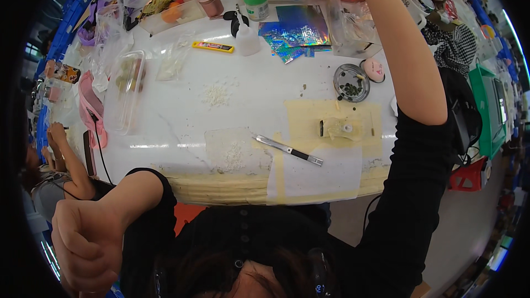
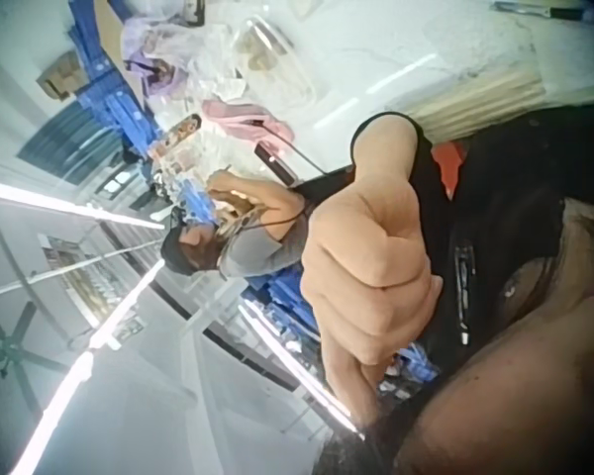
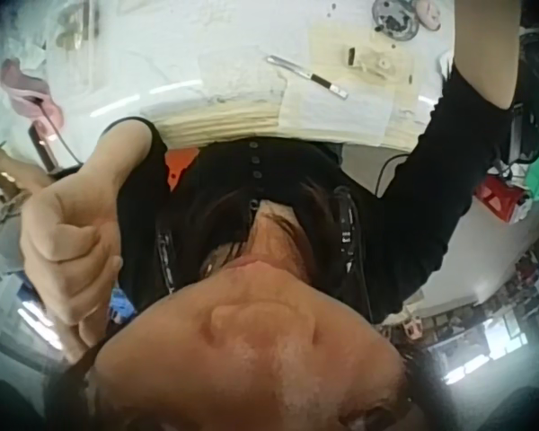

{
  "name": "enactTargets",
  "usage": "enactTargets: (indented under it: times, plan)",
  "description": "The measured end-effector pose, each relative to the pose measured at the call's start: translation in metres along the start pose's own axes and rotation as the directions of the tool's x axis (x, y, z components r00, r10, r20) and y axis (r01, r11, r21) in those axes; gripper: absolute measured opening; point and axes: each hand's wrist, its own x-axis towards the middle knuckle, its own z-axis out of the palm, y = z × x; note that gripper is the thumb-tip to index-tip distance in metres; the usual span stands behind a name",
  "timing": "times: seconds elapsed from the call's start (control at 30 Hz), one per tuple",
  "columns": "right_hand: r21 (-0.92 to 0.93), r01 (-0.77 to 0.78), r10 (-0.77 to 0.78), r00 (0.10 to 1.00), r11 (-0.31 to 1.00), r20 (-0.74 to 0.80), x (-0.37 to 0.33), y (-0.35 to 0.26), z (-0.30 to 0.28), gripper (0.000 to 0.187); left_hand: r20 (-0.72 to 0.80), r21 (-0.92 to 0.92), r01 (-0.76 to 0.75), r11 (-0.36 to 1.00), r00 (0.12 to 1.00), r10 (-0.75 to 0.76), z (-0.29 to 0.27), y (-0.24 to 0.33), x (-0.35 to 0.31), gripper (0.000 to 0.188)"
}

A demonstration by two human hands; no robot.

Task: Trimming excess material and cleaning a small plastic part using a utility knife at a workbench.

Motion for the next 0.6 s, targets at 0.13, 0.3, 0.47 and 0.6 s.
enactTargets:
  times: [0.13,0.3,0.47,0.6]
  plan:
    - [0.061,-0.028,0.030,0.999,0.998,-0.033,-0.006,-0.005,-0.018,0.027,-0.001,-0.031,-0.010,0.999,1.000,0.010,-0.002,-0.003,-0.001,0.036]
    - [0.224,-0.051,0.070,0.994,0.973,-0.079,-0.019,-0.030,-0.011,0.028,-0.121,0.055,-0.047,0.997,0.991,0.053,-0.019,0.021,-0.013,0.017]
    - [0.275,-0.022,0.060,0.990,0.961,-0.128,-0.048,-0.052,-0.026,0.030,-0.396,0.144,0.151,0.978,0.915,-0.082,-0.036,0.051,-0.029,0.026]
    - [0.257,-0.078,0.124,0.978,0.963,-0.169,-0.056,-0.073,-0.046,0.030,-0.014,-0.361,0.199,0.911,0.976,-0.219,-0.015,0.016,-0.009,0.013]
